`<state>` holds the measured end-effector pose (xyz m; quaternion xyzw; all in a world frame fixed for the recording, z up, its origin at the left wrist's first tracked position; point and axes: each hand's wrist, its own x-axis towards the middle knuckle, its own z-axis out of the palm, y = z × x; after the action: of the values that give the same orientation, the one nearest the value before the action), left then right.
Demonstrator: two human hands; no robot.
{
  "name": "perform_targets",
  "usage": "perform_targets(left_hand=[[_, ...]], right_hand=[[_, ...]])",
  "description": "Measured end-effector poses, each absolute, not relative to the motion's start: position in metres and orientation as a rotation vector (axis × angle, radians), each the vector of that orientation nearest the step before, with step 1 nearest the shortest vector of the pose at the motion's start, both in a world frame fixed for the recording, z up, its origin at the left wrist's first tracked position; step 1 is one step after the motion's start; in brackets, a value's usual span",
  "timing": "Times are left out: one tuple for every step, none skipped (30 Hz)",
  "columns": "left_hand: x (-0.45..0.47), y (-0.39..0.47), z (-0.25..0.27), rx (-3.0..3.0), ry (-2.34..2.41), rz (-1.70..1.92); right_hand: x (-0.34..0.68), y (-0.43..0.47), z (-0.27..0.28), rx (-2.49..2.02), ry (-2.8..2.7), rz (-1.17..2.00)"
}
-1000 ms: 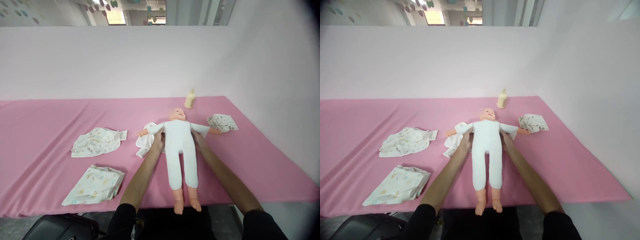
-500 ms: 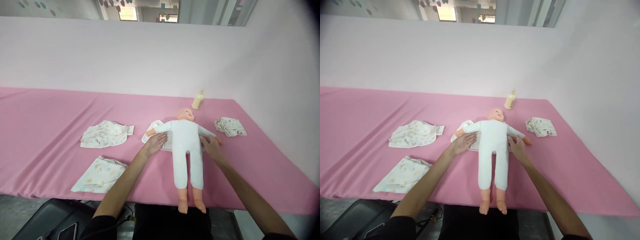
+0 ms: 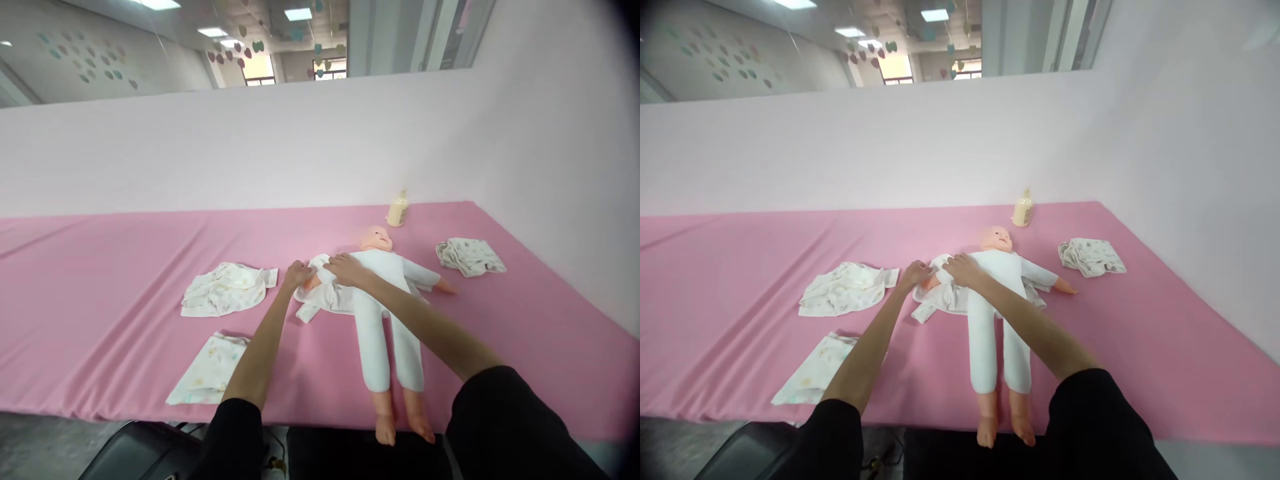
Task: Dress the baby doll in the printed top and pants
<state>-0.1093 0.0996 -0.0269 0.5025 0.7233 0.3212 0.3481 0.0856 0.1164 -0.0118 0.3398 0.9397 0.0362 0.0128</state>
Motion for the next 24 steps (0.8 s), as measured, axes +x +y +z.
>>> perform_targets(left_hand=[[-0.11, 0.103, -0.027, 1.306, 1.851, 0.794], [-0.111, 0.106, -0.027, 1.302, 1.817, 0.767], [-0.113, 0.108, -0.026, 1.297, 1.78, 0.752], [-0.116, 0.109, -0.024, 1.291, 1.747, 0.753], [-0.119, 0.109, -0.022, 1.284, 1.716, 0.771], [-0.123, 0.108, -0.019, 1.273, 1.691, 0.806], [-0.128, 0.107, -0.015, 1.259, 1.672, 0.852], [-0.132, 0.104, -0.009, 1.243, 1.659, 0.904], [-0.136, 0.1, -0.003, 1.225, 1.649, 0.957], [-0.139, 0.096, 0.005, 1.209, 1.639, 1.003], [-0.139, 0.09, 0.012, 1.196, 1.624, 1.047], [-0.138, 0.084, 0.02, 1.188, 1.6, 1.087], [-0.134, 0.077, 0.028, 1.184, 1.565, 1.123], [-0.127, 0.07, 0.035, 1.179, 1.518, 1.165], [-0.119, 0.064, 0.042, 1.174, 1.477, 1.199], [-0.11, 0.057, 0.048, 1.171, 1.444, 1.226], [-0.1, 0.052, 0.053, 1.167, 1.418, 1.237], [-0.09, 0.046, 0.058, 1.166, 1.394, 1.235], [-0.081, 0.042, 0.061, 1.173, 1.371, 1.224], [-0.073, 0.037, 0.065, 1.186, 1.346, 1.212], [-0.066, 0.033, 0.067, 1.204, 1.323, 1.201], [-0.059, 0.03, 0.07, 1.226, 1.302, 1.192], [-0.054, 0.027, 0.072, 1.246, 1.283, 1.187], [-0.05, 0.025, 0.074, 1.263, 1.266, 1.18]], right_hand=[[0.087, 0.118, -0.012, 1.064, 2.939, 0.11], [0.09, 0.119, -0.011, 1.069, 2.963, 0.082], [0.096, 0.12, -0.009, 1.073, 2.997, 0.031], [0.102, 0.119, -0.006, 1.075, 3.034, -0.03], [0.109, 0.118, -0.003, 1.081, 3.073, -0.092], [0.115, 0.117, 0.001, 1.095, 3.111, -0.151], [0.12, 0.116, 0.004, 1.119, 3.145, -0.204], [0.124, 0.115, 0.006, 1.151, 3.168, -0.249], [0.126, 0.114, 0.007, 1.184, 3.179, -0.282], [0.127, 0.113, 0.007, 1.216, 3.177, -0.298], [0.126, 0.112, 0.007, 1.235, 3.168, -0.299], [0.124, 0.111, 0.006, 1.242, 3.157, -0.285], [0.122, 0.11, 0.004, 1.242, 3.146, -0.261], [0.119, 0.109, 0.003, 1.239, 3.136, -0.242], [0.115, 0.109, 0.002, 1.239, 3.125, -0.234], [0.113, 0.109, 0.0, 1.249, 3.111, -0.235], [0.11, 0.109, -0.001, 1.267, 3.093, -0.242], [0.108, 0.109, -0.002, 1.295, 3.073, -0.25], [0.107, 0.109, -0.004, 1.324, 3.056, -0.248], [0.106, 0.11, -0.005, 1.356, 3.046, -0.233], [0.105, 0.11, -0.007, 1.386, 3.04, -0.209], [0.104, 0.111, -0.009, 1.408, 3.038, -0.184], [0.104, 0.112, -0.011, 1.426, 3.034, -0.163], [0.103, 0.112, -0.013, 1.44, 3.027, -0.151]])
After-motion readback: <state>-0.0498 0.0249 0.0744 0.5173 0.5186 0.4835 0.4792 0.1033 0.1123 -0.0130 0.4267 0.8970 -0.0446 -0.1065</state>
